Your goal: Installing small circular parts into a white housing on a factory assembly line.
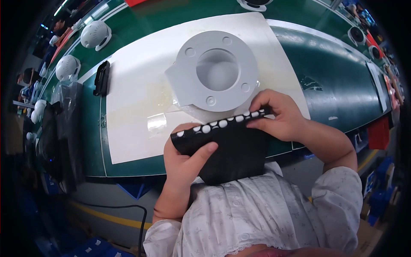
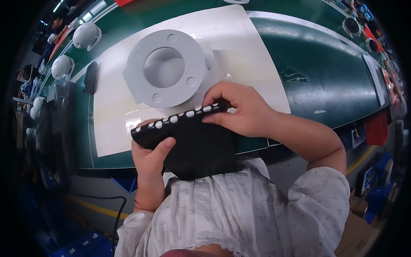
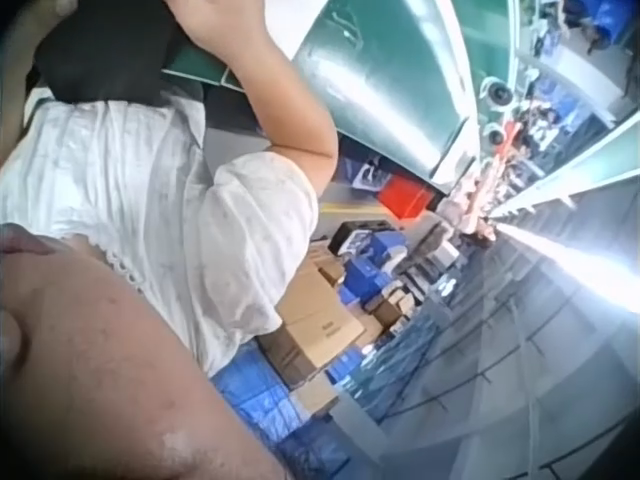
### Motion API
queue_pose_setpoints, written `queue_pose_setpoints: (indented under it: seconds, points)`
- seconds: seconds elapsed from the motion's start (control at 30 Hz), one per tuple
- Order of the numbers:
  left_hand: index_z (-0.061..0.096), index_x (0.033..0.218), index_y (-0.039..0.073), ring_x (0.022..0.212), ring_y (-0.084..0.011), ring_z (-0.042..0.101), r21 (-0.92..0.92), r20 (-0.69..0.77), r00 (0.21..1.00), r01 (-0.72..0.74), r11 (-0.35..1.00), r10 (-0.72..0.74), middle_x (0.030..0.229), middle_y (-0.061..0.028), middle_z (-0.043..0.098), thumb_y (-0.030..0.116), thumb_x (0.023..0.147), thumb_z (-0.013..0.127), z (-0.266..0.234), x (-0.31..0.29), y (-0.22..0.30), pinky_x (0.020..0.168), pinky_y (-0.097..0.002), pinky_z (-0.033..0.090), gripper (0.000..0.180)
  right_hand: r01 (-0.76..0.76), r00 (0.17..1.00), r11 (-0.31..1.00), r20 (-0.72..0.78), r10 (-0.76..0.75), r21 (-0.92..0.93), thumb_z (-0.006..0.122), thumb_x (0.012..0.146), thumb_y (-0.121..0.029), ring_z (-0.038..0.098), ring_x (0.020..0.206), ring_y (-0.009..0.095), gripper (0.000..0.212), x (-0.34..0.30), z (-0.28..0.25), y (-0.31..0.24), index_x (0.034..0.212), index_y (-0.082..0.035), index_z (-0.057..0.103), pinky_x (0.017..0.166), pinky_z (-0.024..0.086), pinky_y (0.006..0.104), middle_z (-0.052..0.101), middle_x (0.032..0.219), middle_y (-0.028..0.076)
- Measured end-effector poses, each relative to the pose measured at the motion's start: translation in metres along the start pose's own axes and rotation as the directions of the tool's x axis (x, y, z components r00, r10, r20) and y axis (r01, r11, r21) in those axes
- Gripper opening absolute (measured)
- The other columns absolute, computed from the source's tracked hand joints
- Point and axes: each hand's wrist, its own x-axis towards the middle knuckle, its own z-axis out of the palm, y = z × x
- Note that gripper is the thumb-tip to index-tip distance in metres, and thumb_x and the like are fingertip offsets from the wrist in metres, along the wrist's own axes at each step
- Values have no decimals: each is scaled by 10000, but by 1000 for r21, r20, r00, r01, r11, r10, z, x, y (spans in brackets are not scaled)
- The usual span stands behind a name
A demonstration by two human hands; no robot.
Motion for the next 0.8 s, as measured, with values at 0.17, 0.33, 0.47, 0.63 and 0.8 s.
queue_pose_setpoints:
  seconds: [0.17,0.33,0.47,0.63,0.8]
  points:
    - [579,798,-33,611,-72,509,66,-18,998,-67,996,68,679,-28,568,-62,660,667,-1,-4,-1,558,-183,398,166,43,992,950,126,-4,-309,666,708,-46,557,742,120,203,-1,-12,-12,863,-29,536,645,443,236,569,878,59]
    - [596,750,-31,581,-59,479,84,-35,991,-124,989,128,655,-13,552,-51,663,668,-1,-3,-1,523,-178,368,114,36,999,999,-42,-34,39,653,713,-43,569,825,165,198,1,-10,-11,871,-25,535,705,450,255,568,917,86]
    - [595,721,-29,556,-55,456,158,-22,985,-168,973,173,634,-8,537,-33,661,676,-2,-4,-3,496,-178,338,101,392,916,825,90,-391,-406,669,647,16,561,823,220,246,5,-21,-7,846,-49,540,707,444,303,559,904,104]
    - [589,698,-28,526,-57,443,215,-28,986,-156,964,166,600,-11,520,-33,647,681,0,-4,-3,475,-183,328,105,561,768,660,16,-641,-500,656,639,1,538,766,216,201,7,-4,-12,809,-83,592,672,413,319,576,865,41]
    - [578,664,-22,503,-75,446,267,-5,979,-197,943,206,575,-30,511,-46,627,681,1,-4,-5,465,-196,334,112,580,755,621,62,-653,-527,651,627,20,535,756,222,275,4,0,-8,869,-96,593,660,401,320,560,814,38]
